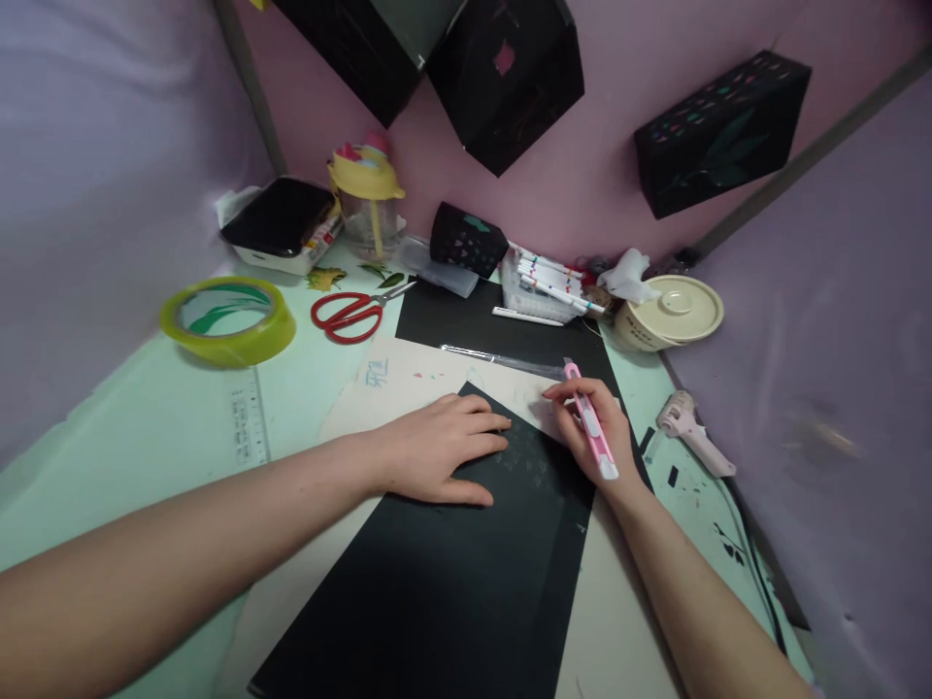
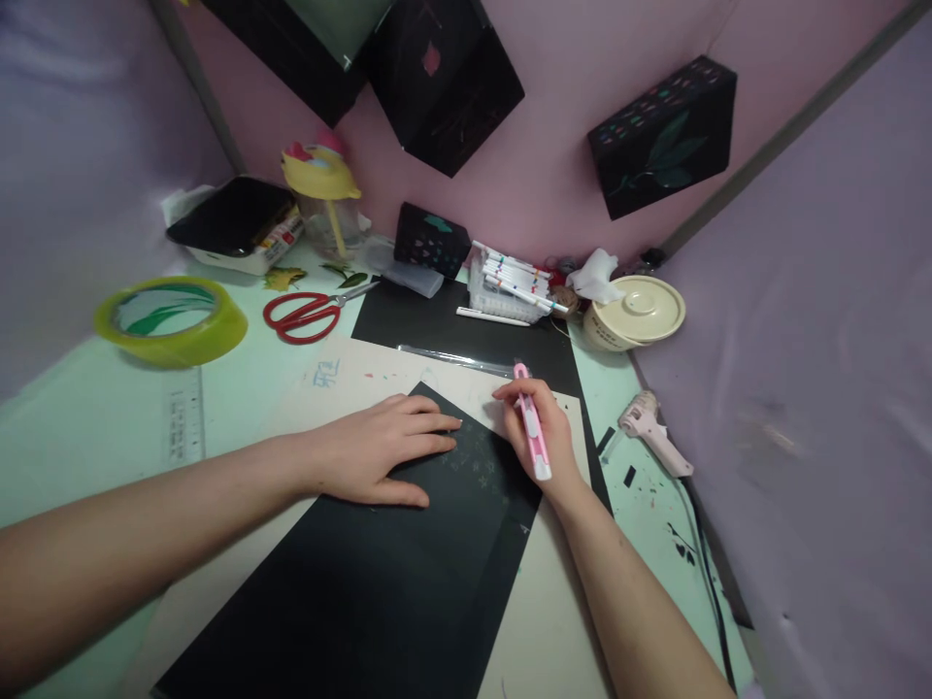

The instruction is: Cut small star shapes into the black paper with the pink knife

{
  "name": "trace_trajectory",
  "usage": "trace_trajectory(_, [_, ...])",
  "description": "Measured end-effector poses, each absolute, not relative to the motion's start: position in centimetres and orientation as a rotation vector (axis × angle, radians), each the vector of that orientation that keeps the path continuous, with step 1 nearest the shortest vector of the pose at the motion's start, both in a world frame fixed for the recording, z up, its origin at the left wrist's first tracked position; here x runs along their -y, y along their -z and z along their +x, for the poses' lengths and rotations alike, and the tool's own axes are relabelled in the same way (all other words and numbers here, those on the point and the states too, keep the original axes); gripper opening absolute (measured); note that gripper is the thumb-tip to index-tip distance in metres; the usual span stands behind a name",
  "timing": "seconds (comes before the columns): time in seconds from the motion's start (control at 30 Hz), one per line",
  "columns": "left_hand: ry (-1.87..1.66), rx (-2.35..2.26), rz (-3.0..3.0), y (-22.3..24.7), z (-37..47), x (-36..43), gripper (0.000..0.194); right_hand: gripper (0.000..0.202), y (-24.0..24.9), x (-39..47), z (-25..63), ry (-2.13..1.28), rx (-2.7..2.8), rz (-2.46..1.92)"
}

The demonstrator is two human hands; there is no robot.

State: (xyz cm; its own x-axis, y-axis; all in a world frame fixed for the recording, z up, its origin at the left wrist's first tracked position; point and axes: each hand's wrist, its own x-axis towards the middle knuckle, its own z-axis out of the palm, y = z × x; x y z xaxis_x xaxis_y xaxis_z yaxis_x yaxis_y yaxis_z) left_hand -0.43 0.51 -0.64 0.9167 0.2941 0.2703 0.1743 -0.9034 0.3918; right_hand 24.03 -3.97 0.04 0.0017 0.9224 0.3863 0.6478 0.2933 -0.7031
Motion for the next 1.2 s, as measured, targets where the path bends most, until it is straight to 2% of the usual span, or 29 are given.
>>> trace_trajectory(0.13, [-0.439, -0.363, 2.721, 0.6, -0.5, -0.5, 0.058, 0.011, 0.1, 4.2, 24.0, -0.481, 1.704, -1.433])
trace_trajectory(0.33, [-0.400, -0.385, 2.734, 0.6, -0.5, -0.5, 0.059, 0.026, 0.4, 4.7, 24.6, -0.677, 1.690, -1.387])
trace_trajectory(0.5, [-0.406, -0.369, 2.727, 0.6, -0.4, -0.5, 0.058, 0.023, -0.5, 4.9, 24.0, -0.671, 1.838, -1.370])
trace_trajectory(0.7, [-0.396, -0.365, 2.718, 0.6, -0.4, -0.5, 0.058, 0.005, -0.4, 5.1, 23.6, -0.754, 1.726, -1.453])
trace_trajectory(1.2, [-0.433, -0.354, 2.704, 0.6, -0.4, -0.5, 0.057, 0.007, 0.7, 5.0, 24.1, -0.746, 1.901, -1.404])
